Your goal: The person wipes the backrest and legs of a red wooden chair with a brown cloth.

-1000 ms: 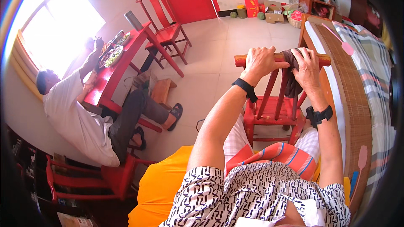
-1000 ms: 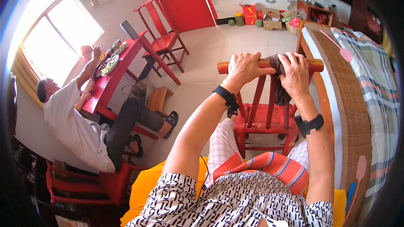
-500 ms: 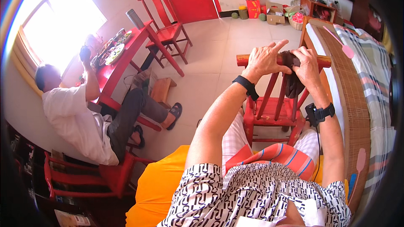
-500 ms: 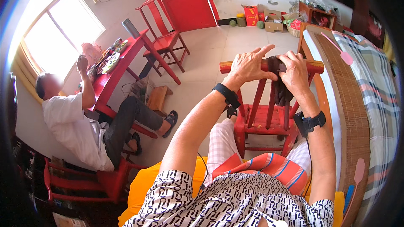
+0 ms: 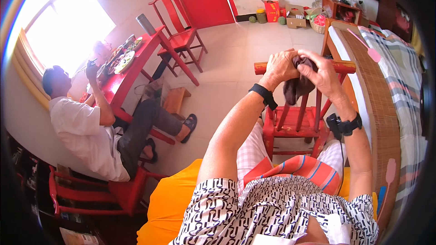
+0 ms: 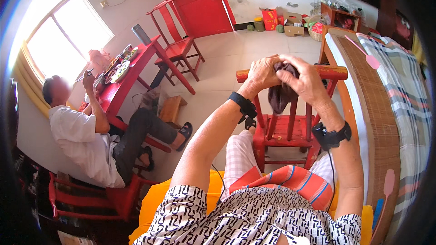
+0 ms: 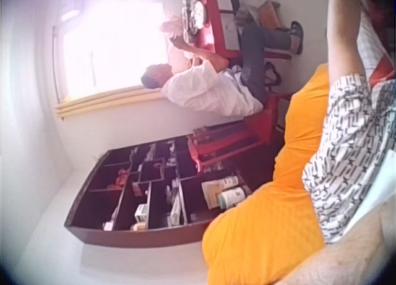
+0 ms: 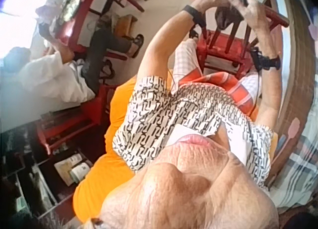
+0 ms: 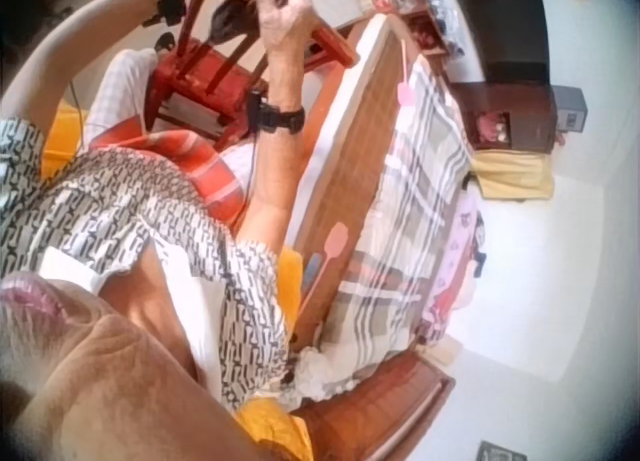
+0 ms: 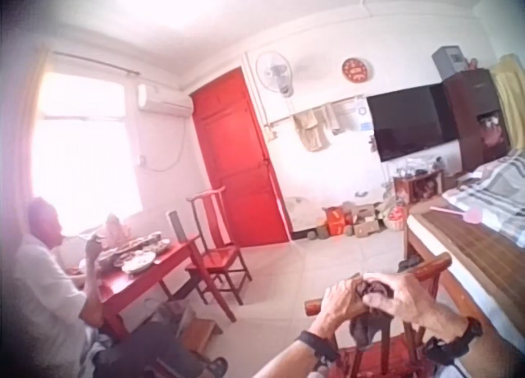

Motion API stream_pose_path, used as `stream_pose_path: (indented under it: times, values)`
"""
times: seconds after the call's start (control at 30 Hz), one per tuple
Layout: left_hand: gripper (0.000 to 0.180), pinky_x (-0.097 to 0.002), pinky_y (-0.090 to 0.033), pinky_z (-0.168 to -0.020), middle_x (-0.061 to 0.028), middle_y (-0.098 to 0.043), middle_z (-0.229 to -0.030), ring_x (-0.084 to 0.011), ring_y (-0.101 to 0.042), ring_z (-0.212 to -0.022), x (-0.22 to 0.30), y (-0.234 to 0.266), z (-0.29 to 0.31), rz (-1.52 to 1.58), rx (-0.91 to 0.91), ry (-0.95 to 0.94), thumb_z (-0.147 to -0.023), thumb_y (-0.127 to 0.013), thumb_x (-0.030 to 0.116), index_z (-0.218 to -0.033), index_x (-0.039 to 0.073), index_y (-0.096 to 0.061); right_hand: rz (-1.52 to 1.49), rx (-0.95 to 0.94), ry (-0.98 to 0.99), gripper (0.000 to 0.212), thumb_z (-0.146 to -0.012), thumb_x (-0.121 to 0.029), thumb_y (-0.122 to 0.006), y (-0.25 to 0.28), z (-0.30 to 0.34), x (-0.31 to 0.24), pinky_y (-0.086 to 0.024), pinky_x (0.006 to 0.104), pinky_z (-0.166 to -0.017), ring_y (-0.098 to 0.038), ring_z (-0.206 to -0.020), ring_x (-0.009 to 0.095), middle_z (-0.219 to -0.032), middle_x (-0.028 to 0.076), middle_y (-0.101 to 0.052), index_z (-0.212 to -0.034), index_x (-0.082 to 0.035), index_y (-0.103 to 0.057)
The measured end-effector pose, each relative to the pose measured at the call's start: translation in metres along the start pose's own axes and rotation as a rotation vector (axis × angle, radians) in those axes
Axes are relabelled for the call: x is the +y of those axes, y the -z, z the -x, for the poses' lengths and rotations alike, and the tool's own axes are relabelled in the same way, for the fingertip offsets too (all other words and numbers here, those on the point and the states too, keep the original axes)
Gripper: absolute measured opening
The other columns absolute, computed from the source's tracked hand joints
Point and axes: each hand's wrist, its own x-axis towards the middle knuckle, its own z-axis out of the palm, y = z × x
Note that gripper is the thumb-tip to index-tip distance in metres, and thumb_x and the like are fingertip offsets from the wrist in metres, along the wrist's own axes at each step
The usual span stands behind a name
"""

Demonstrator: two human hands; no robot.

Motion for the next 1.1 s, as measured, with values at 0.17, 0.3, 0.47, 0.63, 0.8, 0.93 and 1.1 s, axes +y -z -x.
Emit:
stream_pose_path:
  times: [0.17,0.3,0.47,0.63,0.8,0.93,1.1]
  values:
    - [0.044,-0.0458,-0.052,-0.074,-0.0085,-0.066,-0.093,-0.0333,-0.066,-0.087,0.008,-0.002,-0.001,-0.101,-0.056,-0.014,-0.069,-0.073,0.032,-0.112,0.024,-0.065,0.481,0.124,-0.014,0.029,-0.093,-0.023,-0.063,0.05,-0.006,0.067,-0.053,0.0405,-0.076,-0.068,-0.087,0.036,-0.096,0.021,-0.069,-0.11,-0.001,-0.064]
    - [0.049,-0.0448,-0.052,-0.072,-0.0085,-0.064,-0.092,-0.0331,-0.066,-0.084,0.009,-0.002,0.0,-0.181,-0.106,-0.051,-0.07,-0.072,0.034,-0.118,0.029,-0.063,0.934,-0.027,-0.19,0.043,-0.098,-0.037,-0.049,0.061,0.004,0.109,-0.051,0.0471,-0.072,-0.066,-0.08,0.038,-0.078,0.023,-0.067,-0.085,-0.002,-0.07]
    - [0.049,-0.0453,-0.052,-0.07,-0.0088,-0.065,-0.093,-0.0321,-0.066,-0.085,0.01,-0.003,-0.002,-0.223,-0.133,-0.069,-0.071,-0.069,0.028,-0.119,0.028,-0.063,0.854,0.044,-0.223,0.049,-0.099,-0.038,-0.043,0.062,0.007,0.102,-0.05,0.0509,-0.068,-0.064,-0.07,0.044,-0.072,0.026,-0.064,-0.078,-0.003,-0.071]
    - [0.052,-0.0487,-0.05,-0.075,-0.0093,-0.066,-0.098,-0.0344,-0.066,-0.091,0.015,-0.003,0.0,-0.186,-0.169,-0.017,-0.069,-0.065,0.023,-0.12,0.026,-0.063,0.88,0.117,-0.138,0.045,-0.097,-0.035,-0.045,0.065,0.024,0.102,-0.051,0.0484,-0.07,-0.066,-0.074,0.041,-0.08,0.022,-0.068,-0.084,-0.003,-0.073]
    - [0.051,-0.0484,-0.049,-0.074,-0.0151,-0.069,-0.097,-0.037,-0.065,-0.091,0.021,-0.02,-0.017,-0.116,-0.087,-0.011,-0.067,-0.062,0.025,-0.118,0.018,-0.065,0.934,0.11,-0.143,0.049,-0.101,-0.036,-0.04,0.088,0.046,0.109,-0.049,0.0494,-0.068,-0.065,-0.075,0.041,-0.081,0.024,-0.067,-0.085,0.001,-0.068]
    - [0.039,-0.0488,-0.049,-0.072,-0.0195,-0.068,-0.078,-0.0417,-0.064,-0.081,0.02,-0.019,-0.026,-0.011,0.009,0.072,-0.07,-0.062,0.03,-0.104,0.012,-0.069,0.977,0.075,-0.155,0.055,-0.103,-0.039,-0.039,0.087,0.046,0.099,-0.048,0.0496,-0.062,-0.064,-0.069,0.042,-0.075,0.025,-0.065,-0.08,0.002,-0.067]
    - [0.031,-0.0491,-0.05,-0.073,-0.0207,-0.067,-0.078,-0.0416,-0.065,-0.08,0.002,-0.01,-0.018,0.032,0.05,0.214,-0.074,-0.063,0.037,-0.087,0.01,-0.071,0.878,-0.067,-0.161,0.059,-0.101,-0.042,-0.043,0.068,0.03,0.069,-0.047,0.0494,-0.058,-0.062,-0.063,0.044,-0.064,0.026,-0.059,-0.07,0.003,-0.066]
